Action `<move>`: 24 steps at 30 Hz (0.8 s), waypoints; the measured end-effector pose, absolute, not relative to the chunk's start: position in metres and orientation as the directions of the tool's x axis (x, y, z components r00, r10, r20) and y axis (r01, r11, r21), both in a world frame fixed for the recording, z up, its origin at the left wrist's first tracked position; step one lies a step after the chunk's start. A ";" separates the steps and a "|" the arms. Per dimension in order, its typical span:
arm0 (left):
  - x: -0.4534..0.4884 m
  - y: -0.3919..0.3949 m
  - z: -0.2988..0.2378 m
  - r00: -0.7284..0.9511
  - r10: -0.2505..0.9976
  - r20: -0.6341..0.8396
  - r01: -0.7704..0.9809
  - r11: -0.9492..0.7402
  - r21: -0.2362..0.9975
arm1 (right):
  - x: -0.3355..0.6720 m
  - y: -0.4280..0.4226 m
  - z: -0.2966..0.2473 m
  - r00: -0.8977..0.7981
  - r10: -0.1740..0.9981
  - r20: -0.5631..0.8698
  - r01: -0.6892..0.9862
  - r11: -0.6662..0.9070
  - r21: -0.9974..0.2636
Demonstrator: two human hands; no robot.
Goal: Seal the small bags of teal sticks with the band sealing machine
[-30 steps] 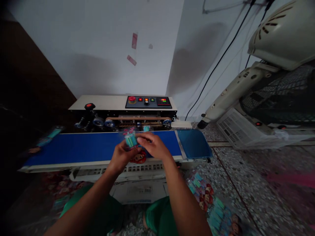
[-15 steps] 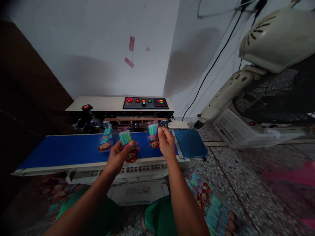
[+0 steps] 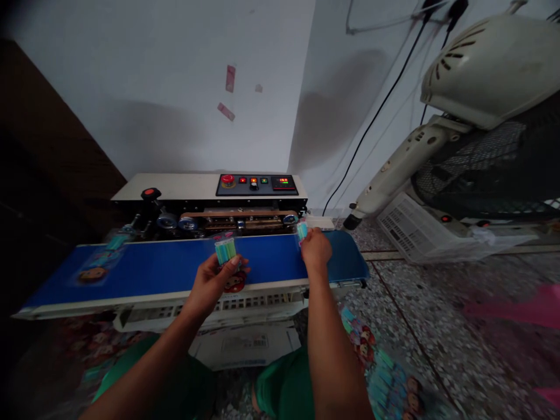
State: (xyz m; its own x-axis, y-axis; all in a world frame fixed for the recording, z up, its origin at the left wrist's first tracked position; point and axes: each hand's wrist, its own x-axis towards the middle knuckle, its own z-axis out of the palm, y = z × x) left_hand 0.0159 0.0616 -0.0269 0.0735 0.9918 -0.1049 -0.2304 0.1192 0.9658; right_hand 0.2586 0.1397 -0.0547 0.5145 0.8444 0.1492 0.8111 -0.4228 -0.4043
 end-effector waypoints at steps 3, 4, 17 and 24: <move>0.016 0.062 -0.028 0.073 0.991 -0.115 -0.218 0.129 0.967 | 0.237 0.139 -0.046 0.439 0.856 0.275 0.823 -0.260 -0.505; 0.016 0.063 -0.028 0.069 0.990 -0.119 -0.218 0.131 0.967 | 0.228 0.135 -0.041 0.392 0.865 0.315 0.800 -0.151 -0.581; 0.016 0.058 -0.017 0.093 0.996 -0.001 -0.250 0.024 0.968 | 0.182 0.089 -0.020 0.324 0.862 0.391 0.254 0.319 -0.913; 0.016 0.056 -0.017 0.151 0.988 -0.019 -0.184 0.047 0.982 | 0.266 0.115 -0.037 0.552 0.738 0.388 0.769 -0.270 -0.580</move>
State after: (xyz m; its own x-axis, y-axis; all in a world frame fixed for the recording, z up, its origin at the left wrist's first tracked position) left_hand 0.0155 0.0559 -0.0166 0.1506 0.9884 -0.0193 -0.1842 0.0472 0.9818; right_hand 0.2664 0.1153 -0.0367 0.5520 0.7379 0.3883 0.7688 -0.2700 -0.5797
